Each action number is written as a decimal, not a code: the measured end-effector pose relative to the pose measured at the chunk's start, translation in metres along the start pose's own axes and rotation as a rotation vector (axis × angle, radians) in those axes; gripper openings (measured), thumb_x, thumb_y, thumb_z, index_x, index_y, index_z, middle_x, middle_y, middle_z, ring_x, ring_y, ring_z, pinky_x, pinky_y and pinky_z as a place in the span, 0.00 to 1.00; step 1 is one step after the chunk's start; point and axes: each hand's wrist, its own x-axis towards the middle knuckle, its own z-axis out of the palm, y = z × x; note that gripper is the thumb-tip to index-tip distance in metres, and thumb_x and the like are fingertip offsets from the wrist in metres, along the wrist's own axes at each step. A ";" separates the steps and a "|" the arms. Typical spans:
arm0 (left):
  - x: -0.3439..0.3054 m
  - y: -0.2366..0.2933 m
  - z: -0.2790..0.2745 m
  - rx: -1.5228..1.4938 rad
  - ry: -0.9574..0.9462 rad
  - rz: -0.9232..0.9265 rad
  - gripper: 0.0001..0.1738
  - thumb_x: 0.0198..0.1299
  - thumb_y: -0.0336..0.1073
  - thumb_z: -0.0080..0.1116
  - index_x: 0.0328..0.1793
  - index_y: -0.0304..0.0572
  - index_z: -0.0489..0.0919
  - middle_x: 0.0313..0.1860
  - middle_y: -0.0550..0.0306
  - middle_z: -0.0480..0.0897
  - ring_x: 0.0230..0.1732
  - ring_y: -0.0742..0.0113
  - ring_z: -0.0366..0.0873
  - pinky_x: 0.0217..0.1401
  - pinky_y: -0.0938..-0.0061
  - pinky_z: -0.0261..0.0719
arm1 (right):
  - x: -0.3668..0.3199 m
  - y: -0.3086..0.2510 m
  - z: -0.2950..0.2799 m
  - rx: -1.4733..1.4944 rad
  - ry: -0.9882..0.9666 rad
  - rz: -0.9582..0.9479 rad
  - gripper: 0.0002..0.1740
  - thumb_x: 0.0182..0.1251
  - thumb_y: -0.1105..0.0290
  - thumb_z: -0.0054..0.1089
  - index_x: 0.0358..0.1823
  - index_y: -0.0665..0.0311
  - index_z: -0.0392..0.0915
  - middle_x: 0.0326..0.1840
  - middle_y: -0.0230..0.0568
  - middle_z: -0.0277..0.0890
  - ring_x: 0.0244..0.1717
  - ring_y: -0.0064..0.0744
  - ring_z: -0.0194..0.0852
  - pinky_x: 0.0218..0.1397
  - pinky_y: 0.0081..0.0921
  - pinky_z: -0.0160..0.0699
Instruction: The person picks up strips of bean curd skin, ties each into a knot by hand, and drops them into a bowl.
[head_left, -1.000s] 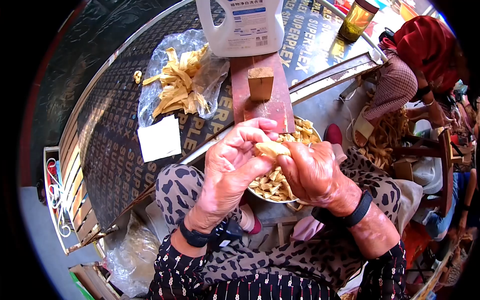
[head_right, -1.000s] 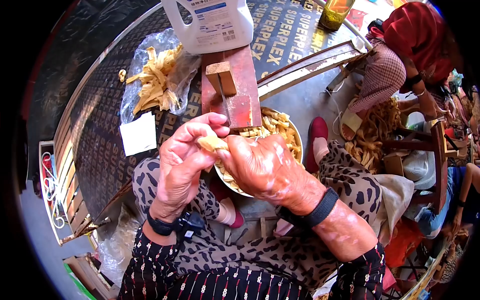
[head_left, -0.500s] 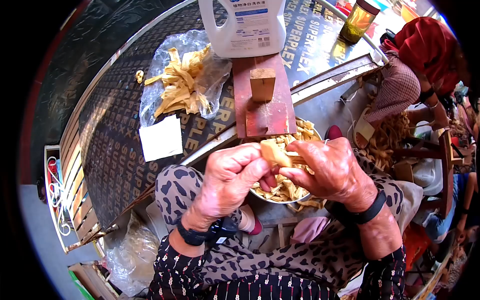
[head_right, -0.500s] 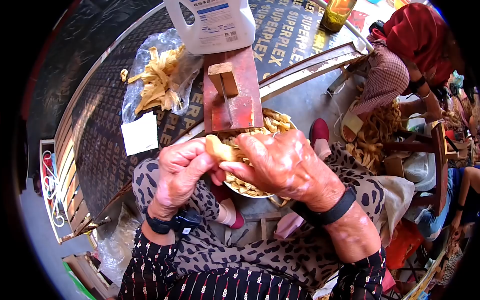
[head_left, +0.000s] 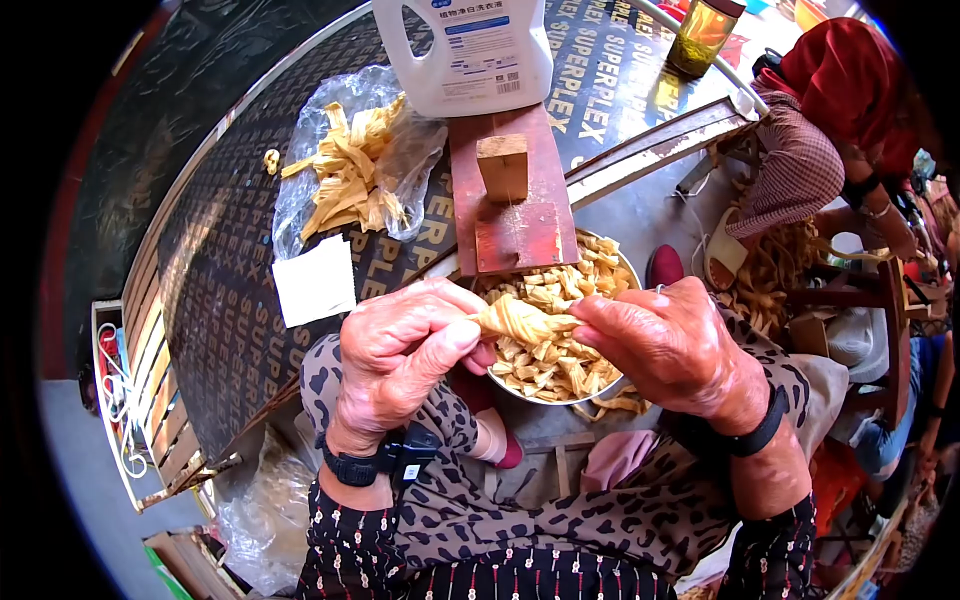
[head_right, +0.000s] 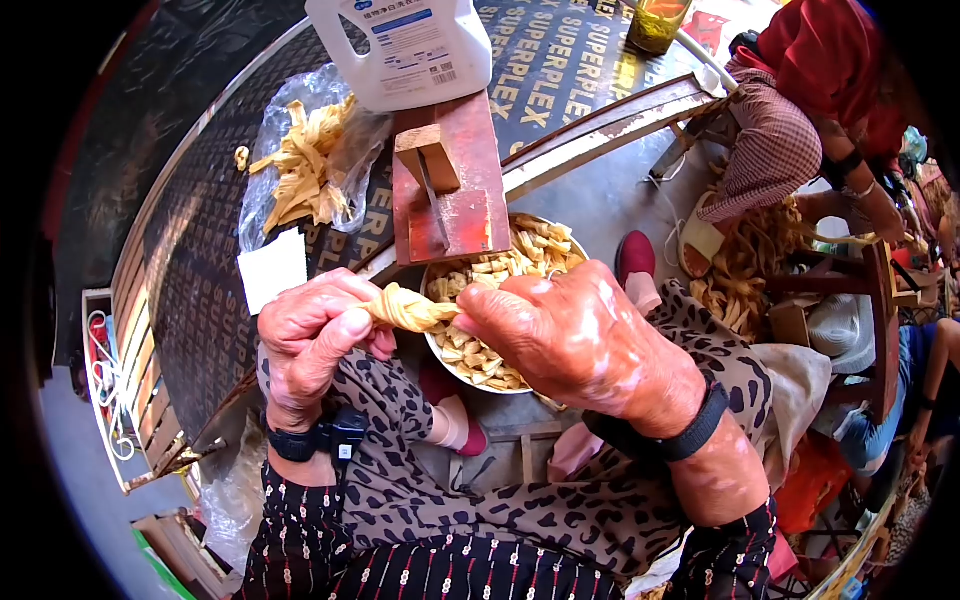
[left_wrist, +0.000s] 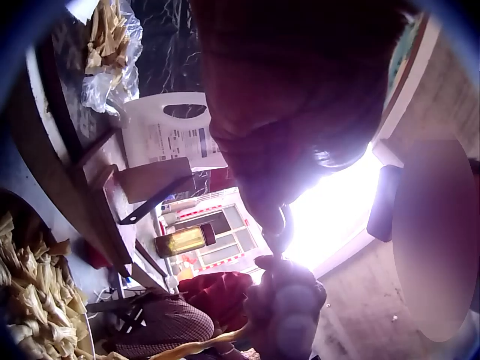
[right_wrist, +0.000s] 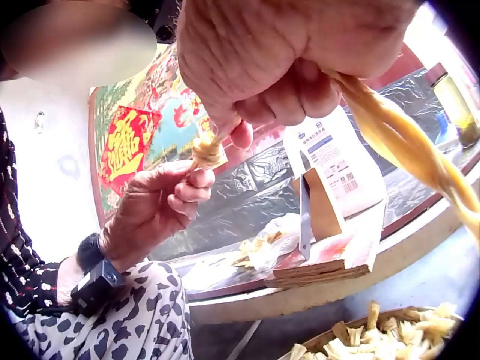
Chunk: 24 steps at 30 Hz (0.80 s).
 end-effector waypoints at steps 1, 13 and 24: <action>0.001 0.000 0.003 0.019 0.011 -0.025 0.08 0.59 0.28 0.55 0.28 0.32 0.80 0.31 0.51 0.82 0.33 0.63 0.79 0.38 0.73 0.77 | -0.002 0.002 0.000 -0.002 0.016 -0.014 0.14 0.50 0.78 0.68 0.40 0.69 0.76 0.25 0.43 0.78 0.18 0.38 0.75 0.15 0.28 0.65; 0.013 -0.005 0.019 0.235 -0.139 0.067 0.25 0.47 0.30 0.64 0.55 0.34 0.75 0.52 0.46 0.78 0.55 0.55 0.75 0.59 0.68 0.70 | -0.001 0.000 0.005 -0.020 -0.072 -0.007 0.16 0.51 0.77 0.66 0.41 0.68 0.73 0.20 0.42 0.75 0.15 0.40 0.73 0.13 0.29 0.63; 0.011 -0.021 0.023 0.183 -0.177 0.095 0.10 0.49 0.25 0.63 0.39 0.33 0.78 0.28 0.54 0.77 0.28 0.66 0.75 0.30 0.75 0.71 | 0.002 0.004 0.014 0.120 -0.060 0.018 0.09 0.52 0.78 0.65 0.34 0.69 0.75 0.19 0.45 0.74 0.16 0.43 0.73 0.15 0.31 0.65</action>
